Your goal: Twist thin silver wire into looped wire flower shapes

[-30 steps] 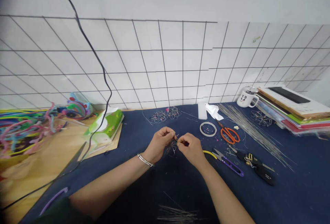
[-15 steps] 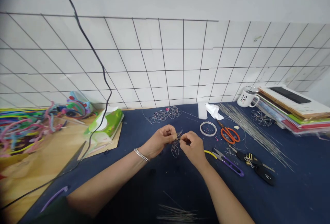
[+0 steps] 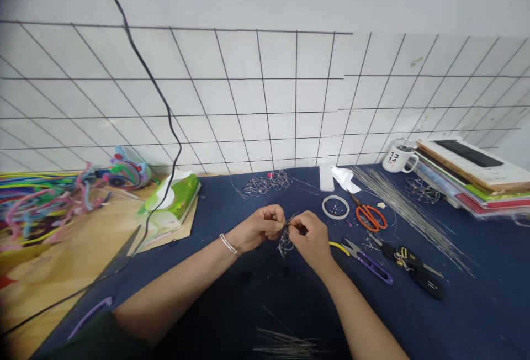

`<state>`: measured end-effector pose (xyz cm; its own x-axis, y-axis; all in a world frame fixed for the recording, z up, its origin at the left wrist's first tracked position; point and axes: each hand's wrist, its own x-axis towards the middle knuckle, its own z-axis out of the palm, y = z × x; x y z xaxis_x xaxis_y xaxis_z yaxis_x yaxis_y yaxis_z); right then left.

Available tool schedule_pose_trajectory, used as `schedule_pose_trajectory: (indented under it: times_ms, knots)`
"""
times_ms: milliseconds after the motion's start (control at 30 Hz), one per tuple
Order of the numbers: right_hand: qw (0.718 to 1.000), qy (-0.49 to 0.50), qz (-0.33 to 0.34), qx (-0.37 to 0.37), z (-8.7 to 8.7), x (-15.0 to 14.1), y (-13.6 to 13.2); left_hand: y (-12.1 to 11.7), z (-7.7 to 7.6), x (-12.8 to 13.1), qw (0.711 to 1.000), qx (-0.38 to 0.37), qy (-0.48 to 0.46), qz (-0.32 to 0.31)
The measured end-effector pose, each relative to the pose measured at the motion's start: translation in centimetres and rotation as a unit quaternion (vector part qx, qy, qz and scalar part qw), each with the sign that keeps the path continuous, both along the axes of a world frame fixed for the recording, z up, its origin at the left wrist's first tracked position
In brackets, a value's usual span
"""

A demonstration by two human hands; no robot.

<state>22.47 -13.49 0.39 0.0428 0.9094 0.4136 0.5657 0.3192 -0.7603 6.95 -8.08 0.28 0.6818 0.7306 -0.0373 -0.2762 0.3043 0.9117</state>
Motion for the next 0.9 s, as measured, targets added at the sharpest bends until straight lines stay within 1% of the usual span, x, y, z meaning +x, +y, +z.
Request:
schedule_pose_trajectory:
  times_ms: [33,100,200,267,300,367,500,600,667,767,833,900]
  knots:
    - [1.0,-0.002,-0.005,0.001,0.0,0.0,0.0,-0.1,0.0,0.0,0.999,0.033,0.022,0.012]
    - [1.0,-0.003,-0.01,0.002,-0.2,-0.1,-0.1,-0.2,0.0,0.1,0.99,0.11,0.072,0.057]
    - [1.0,0.013,-0.01,-0.014,-0.3,-0.3,-0.2,-0.3,-0.1,0.3,0.957,0.218,0.147,0.126]
    - [0.999,0.035,-0.01,-0.034,-0.4,-0.4,-0.2,-0.2,-0.4,0.3,0.936,0.264,0.18,0.147]
    - [0.998,0.044,-0.01,-0.042,-0.4,-0.4,-0.2,-0.2,-0.6,0.4,0.932,0.274,0.187,0.149]
    - [0.997,0.052,-0.012,-0.051,-0.5,-0.4,-0.1,-0.1,-0.9,0.5,0.937,0.266,0.181,0.14]
    - [0.996,0.057,-0.016,-0.071,-0.7,-0.1,0.1,0.1,-1.1,0.5,0.961,0.212,0.142,0.102]
    - [0.995,0.058,-0.011,-0.081,-0.8,0.1,0.2,0.1,-1.1,0.6,0.969,0.188,0.119,0.105]
    - [0.996,0.046,-0.014,-0.069,-0.9,-0.1,0.2,0.1,-1.1,0.6,0.973,0.168,0.102,0.12]
    - [0.999,0.007,-0.033,-0.021,-0.9,-0.6,0.0,0.1,-1.2,0.7,0.978,0.13,0.071,0.146]
    - [0.999,-0.024,-0.038,0.008,-0.9,-1.1,-0.1,0.1,-1.2,0.7,0.982,0.108,0.052,0.146]
    - [0.998,-0.044,-0.035,0.02,-0.9,-1.3,-0.3,0.0,-1.0,0.7,0.987,0.083,0.032,0.132]
